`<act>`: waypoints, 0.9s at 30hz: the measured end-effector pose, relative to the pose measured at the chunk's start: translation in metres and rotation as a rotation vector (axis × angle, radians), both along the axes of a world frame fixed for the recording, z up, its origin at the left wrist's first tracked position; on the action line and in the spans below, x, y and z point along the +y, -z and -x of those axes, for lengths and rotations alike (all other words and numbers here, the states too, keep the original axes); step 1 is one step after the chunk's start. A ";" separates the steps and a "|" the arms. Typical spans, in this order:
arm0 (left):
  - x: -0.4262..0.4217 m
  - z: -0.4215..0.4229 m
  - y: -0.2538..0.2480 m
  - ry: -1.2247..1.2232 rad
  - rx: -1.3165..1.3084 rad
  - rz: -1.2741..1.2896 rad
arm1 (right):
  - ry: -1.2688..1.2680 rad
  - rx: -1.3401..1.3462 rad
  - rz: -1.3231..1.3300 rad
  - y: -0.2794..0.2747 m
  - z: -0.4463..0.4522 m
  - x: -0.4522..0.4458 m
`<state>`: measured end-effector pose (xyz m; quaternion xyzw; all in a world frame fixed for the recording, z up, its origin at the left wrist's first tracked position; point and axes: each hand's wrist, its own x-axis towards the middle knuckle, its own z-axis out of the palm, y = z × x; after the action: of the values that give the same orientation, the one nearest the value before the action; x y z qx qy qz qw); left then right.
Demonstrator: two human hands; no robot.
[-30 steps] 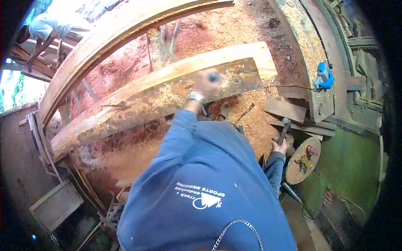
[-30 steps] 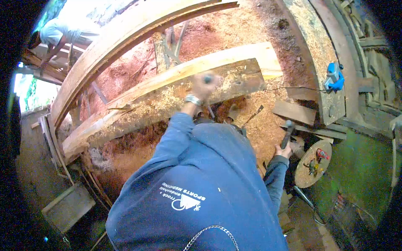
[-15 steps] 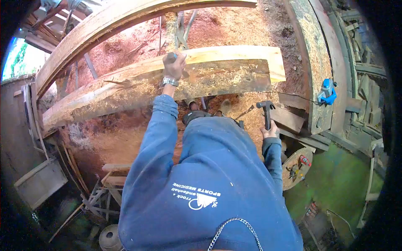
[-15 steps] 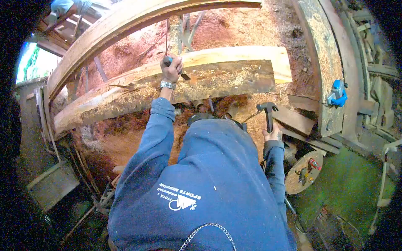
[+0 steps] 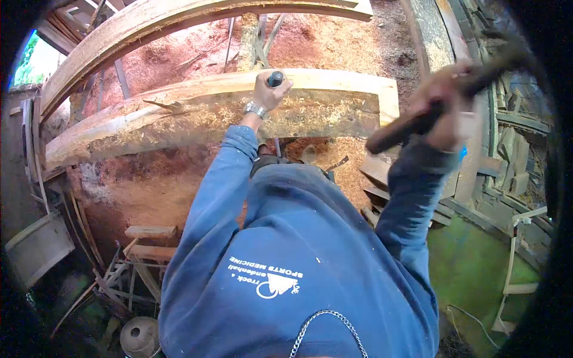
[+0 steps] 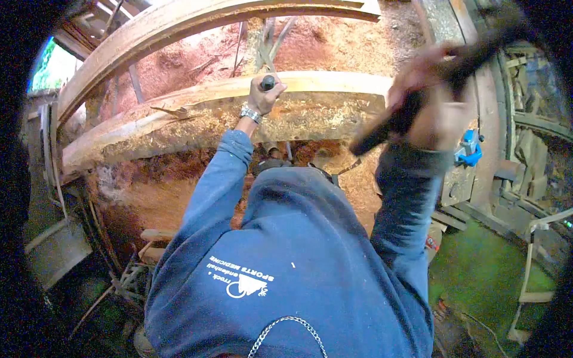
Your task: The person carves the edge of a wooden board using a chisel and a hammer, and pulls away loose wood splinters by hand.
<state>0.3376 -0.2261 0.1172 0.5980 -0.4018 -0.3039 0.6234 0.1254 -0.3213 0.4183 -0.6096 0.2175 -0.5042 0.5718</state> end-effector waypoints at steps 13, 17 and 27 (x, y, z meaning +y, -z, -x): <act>0.011 -0.004 0.009 -0.040 0.021 -0.085 | -0.223 1.129 0.350 0.073 -0.043 0.021; 0.009 -0.006 0.017 -0.017 -0.032 0.013 | 0.249 0.428 1.018 -0.037 -0.018 -0.042; 0.013 0.006 0.016 -0.170 -0.107 0.023 | -0.183 1.170 0.281 0.123 -0.080 0.023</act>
<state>0.3317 -0.2128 0.1010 0.6379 -0.3857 -0.2130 0.6316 0.2056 -0.2982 0.2958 -0.8715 0.3737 -0.0581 0.3124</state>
